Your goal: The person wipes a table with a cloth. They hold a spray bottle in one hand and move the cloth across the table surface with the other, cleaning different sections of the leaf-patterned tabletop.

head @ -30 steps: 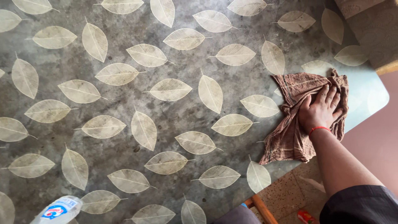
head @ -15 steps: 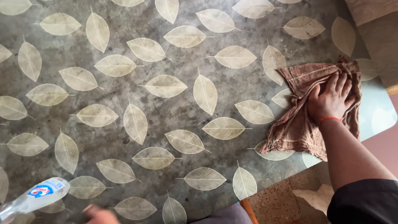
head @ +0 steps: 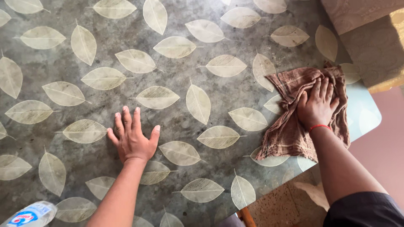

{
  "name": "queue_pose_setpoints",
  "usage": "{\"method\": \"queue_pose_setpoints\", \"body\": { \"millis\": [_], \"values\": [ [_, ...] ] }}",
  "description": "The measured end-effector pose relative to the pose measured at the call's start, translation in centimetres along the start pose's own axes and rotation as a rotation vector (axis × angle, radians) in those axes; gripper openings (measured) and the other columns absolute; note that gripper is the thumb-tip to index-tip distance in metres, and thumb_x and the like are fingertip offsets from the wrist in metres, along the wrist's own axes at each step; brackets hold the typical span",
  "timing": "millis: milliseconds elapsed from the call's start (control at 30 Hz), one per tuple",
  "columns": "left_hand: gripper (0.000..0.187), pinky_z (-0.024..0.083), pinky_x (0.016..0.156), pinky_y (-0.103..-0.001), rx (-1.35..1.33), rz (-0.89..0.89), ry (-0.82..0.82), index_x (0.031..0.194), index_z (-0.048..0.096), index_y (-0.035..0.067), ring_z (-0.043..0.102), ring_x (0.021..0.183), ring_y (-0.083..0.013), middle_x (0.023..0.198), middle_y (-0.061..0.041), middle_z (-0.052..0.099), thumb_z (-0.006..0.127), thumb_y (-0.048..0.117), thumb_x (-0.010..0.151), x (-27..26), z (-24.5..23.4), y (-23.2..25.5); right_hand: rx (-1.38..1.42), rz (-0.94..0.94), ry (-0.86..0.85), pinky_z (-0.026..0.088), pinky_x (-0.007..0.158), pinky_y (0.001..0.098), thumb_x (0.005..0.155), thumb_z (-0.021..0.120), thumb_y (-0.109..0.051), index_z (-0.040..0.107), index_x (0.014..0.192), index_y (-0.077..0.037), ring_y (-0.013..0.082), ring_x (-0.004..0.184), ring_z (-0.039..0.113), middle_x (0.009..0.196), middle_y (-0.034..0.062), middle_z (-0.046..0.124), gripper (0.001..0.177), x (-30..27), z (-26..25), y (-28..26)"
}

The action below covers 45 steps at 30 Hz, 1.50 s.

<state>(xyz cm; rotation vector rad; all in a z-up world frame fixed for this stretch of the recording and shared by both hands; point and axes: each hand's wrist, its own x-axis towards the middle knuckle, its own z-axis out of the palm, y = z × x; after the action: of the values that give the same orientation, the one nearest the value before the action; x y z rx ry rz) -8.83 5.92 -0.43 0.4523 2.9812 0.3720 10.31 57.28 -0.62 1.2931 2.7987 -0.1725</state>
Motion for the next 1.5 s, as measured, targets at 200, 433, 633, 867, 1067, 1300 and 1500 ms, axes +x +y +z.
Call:
{"method": "queue_pose_setpoints", "body": {
  "millis": [200,433,633,867,1067,1300,1500],
  "values": [
    [0.088,0.008,0.12,-0.066,0.037,0.004,0.015,0.16,0.035,0.02,0.017,0.157,-0.0349,0.171,-0.012,0.023,0.057,0.064,0.086,0.1,0.0,0.1,-0.141,-0.183,-0.052,0.006,0.125,0.0602,0.099,0.034,-0.046,0.02,0.162,-0.007,0.0323,0.161,0.006,0.175,0.0133,0.008,0.076,-7.4,2.0,-2.6],
    [0.087,0.009,0.12,-0.067,0.059,0.021,0.033,0.16,0.035,0.017,0.018,0.156,-0.0371,0.171,-0.013,0.024,0.054,0.061,0.088,-0.7,0.5,0.3,-0.096,-0.164,-0.107,0.006,0.122,0.0638,0.098,0.038,-0.046,0.016,0.164,-0.005,0.0329,0.158,0.007,0.172,0.0128,0.009,0.081,-3.2,0.5,-4.5],
    [0.087,0.009,0.119,-0.067,0.066,0.012,0.053,0.159,0.035,0.017,0.019,0.156,-0.0365,0.17,-0.013,0.024,0.052,0.063,0.086,-0.3,0.7,0.2,-0.056,-0.067,-0.082,0.008,0.122,0.0652,0.098,0.039,-0.044,0.015,0.165,-0.009,0.0303,0.159,0.006,0.174,0.0084,0.007,0.079,6.4,0.4,-6.6],
    [0.086,0.011,0.118,-0.068,0.04,0.003,0.087,0.156,0.038,0.02,0.021,0.155,-0.0349,0.168,-0.011,0.027,0.052,0.065,0.085,0.0,0.9,0.0,-0.008,-0.138,-0.019,0.007,0.123,0.0647,0.097,0.04,-0.04,0.017,0.167,-0.01,0.0281,0.16,0.006,0.176,0.0076,0.008,0.079,13.0,0.9,-6.2],
    [0.074,0.018,0.115,-0.065,-0.004,-0.035,0.13,0.142,0.049,0.017,0.03,0.146,-0.0402,0.157,-0.014,0.039,0.064,0.06,0.083,1.0,0.5,1.2,-0.026,-0.272,-0.033,0.009,0.123,0.0615,0.099,0.038,-0.046,0.022,0.164,-0.006,0.03,0.161,0.008,0.175,0.0111,0.011,0.078,12.2,1.2,-4.8],
    [0.072,0.013,0.118,-0.068,-0.109,0.069,0.187,0.145,0.049,0.014,0.03,0.148,-0.0398,0.161,-0.019,0.034,0.069,0.054,0.088,14.9,1.8,6.4,-0.047,-0.592,0.005,0.011,0.124,0.057,0.096,0.04,-0.047,0.026,0.16,-0.004,0.0375,0.157,0.015,0.17,0.0187,0.018,0.079,3.0,0.4,-3.2],
    [0.091,0.005,0.12,-0.067,-0.051,-0.019,0.101,0.161,0.03,0.017,0.012,0.156,-0.0356,0.17,-0.015,0.019,0.053,0.066,0.089,18.9,3.6,10.4,-0.086,-0.48,-0.068,0.012,0.119,0.0598,0.095,0.039,-0.05,0.025,0.159,-0.004,0.0391,0.154,0.015,0.168,0.0181,0.018,0.08,4.7,0.7,-3.4]
  ]
}}
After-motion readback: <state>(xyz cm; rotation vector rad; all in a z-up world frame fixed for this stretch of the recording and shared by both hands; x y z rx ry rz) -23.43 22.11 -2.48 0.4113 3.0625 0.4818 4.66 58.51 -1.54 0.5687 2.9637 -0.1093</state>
